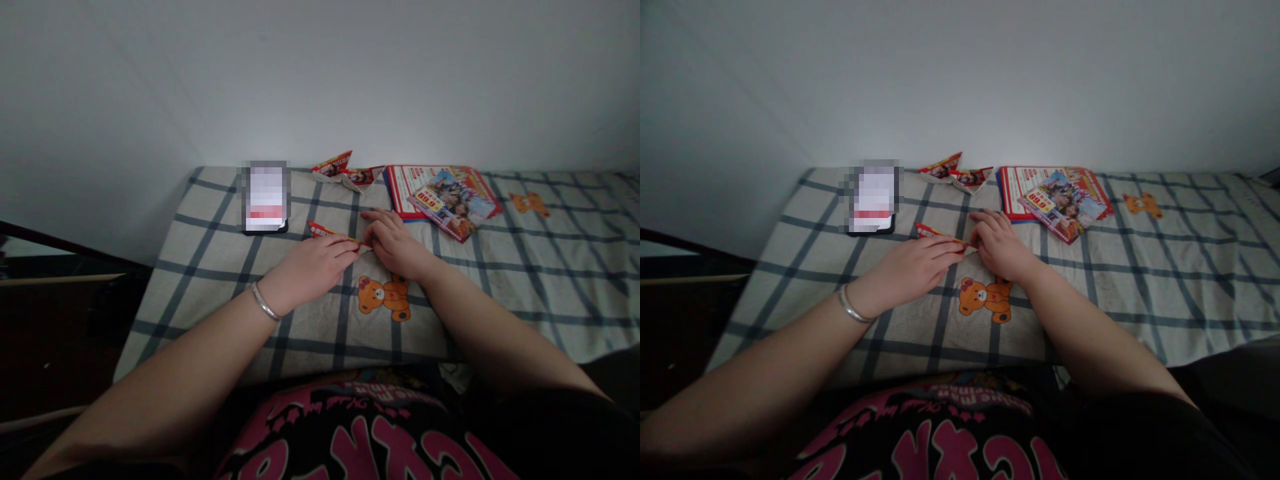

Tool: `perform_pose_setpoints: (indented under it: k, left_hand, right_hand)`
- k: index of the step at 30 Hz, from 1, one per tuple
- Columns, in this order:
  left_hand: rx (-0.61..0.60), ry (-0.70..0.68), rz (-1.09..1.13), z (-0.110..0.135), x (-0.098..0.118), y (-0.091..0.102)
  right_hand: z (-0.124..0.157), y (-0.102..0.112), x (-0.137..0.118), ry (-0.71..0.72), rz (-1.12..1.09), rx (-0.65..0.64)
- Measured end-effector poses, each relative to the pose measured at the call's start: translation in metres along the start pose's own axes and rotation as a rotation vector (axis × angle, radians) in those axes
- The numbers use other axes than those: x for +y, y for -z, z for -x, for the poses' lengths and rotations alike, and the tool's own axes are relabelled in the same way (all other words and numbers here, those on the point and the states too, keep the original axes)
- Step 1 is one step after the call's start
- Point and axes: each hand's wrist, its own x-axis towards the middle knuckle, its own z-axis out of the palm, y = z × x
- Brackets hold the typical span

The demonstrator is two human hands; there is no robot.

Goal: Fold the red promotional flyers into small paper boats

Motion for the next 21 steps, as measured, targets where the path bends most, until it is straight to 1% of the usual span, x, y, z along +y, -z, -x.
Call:
perform_pose_setpoints:
  k: [4, 8, 12, 21]
  left_hand:
    - [-0.002, -0.002, 0.011, 0.0, -0.001, -0.003]
    - [0.01, -0.012, 0.021, -0.001, -0.002, -0.004]
    - [0.014, -0.009, 0.008, -0.003, 0.0, -0.003]
    - [0.028, -0.008, 0.003, -0.003, 0.001, -0.003]
  right_hand:
    - [0.0, 0.002, -0.004, -0.056, -0.037, -0.032]
    - [-0.001, 0.001, -0.011, -0.065, 0.014, -0.076]
    - [-0.002, -0.001, -0.014, -0.084, 0.039, -0.089]
    - [-0.004, -0.001, -0.007, -0.119, -0.048, -0.109]
